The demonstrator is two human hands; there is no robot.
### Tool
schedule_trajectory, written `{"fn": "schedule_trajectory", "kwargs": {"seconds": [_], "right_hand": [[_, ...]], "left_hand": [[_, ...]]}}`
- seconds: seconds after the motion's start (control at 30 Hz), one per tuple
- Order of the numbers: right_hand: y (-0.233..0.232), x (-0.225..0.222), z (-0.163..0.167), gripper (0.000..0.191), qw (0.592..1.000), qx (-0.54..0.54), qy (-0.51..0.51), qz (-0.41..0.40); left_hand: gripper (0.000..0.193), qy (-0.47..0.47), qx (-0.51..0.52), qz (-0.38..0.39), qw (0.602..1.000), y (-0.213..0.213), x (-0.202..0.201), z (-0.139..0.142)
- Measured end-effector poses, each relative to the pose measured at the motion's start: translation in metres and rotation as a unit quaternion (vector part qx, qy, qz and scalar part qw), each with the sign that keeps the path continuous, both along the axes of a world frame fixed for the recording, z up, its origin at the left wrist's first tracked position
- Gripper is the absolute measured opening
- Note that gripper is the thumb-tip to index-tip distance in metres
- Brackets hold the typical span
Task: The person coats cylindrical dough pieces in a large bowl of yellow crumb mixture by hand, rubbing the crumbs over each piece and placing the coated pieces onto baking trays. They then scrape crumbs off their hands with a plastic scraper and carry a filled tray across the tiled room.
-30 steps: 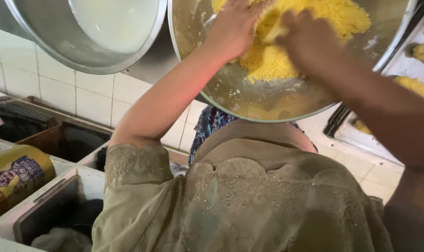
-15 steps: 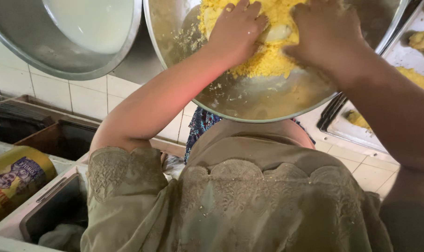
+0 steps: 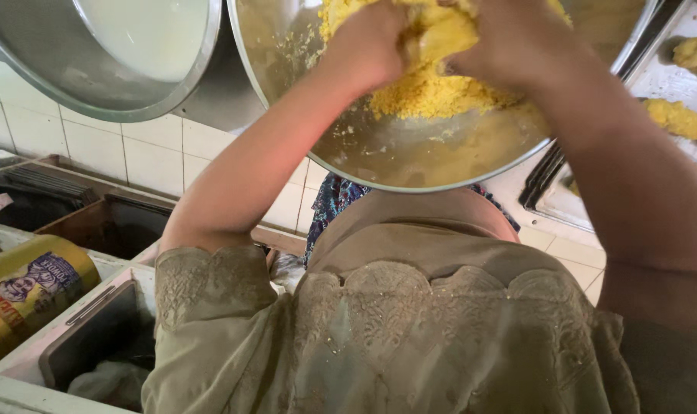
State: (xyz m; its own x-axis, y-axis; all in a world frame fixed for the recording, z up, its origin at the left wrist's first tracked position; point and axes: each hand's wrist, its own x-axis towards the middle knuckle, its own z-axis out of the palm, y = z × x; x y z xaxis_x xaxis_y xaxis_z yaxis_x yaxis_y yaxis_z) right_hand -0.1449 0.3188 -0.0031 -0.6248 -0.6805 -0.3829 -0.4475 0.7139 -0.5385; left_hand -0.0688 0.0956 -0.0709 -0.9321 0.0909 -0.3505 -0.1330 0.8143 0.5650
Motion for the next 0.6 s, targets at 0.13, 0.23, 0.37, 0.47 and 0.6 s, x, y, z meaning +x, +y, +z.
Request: {"fn": "schedule_trajectory", "kwargs": {"seconds": [0.13, 0.23, 0.37, 0.47, 0.6], "right_hand": [[-0.017, 0.015, -0.005, 0.053, 0.994, 0.017, 0.099, 0.049], [-0.017, 0.008, -0.004, 0.047, 0.989, 0.096, 0.078, 0.079], [-0.006, -0.002, 0.005, 0.040, 0.991, 0.124, 0.038, 0.034], [-0.005, 0.012, 0.010, 0.041, 0.988, 0.071, 0.120, 0.063], [-0.014, 0.031, 0.017, 0.038, 0.975, 0.172, 0.093, 0.110]], "left_hand": [[0.055, 0.094, -0.084, -0.067, 0.990, 0.017, 0.005, 0.011], [0.050, 0.039, -0.050, -0.069, 0.996, 0.014, 0.003, 0.015], [0.055, 0.068, 0.006, -0.058, 0.996, 0.007, 0.003, 0.012], [0.043, 0.076, -0.011, -0.062, 0.995, 0.017, 0.008, 0.011], [0.031, 0.045, -0.112, -0.130, 0.984, 0.030, 0.021, 0.018]]}}
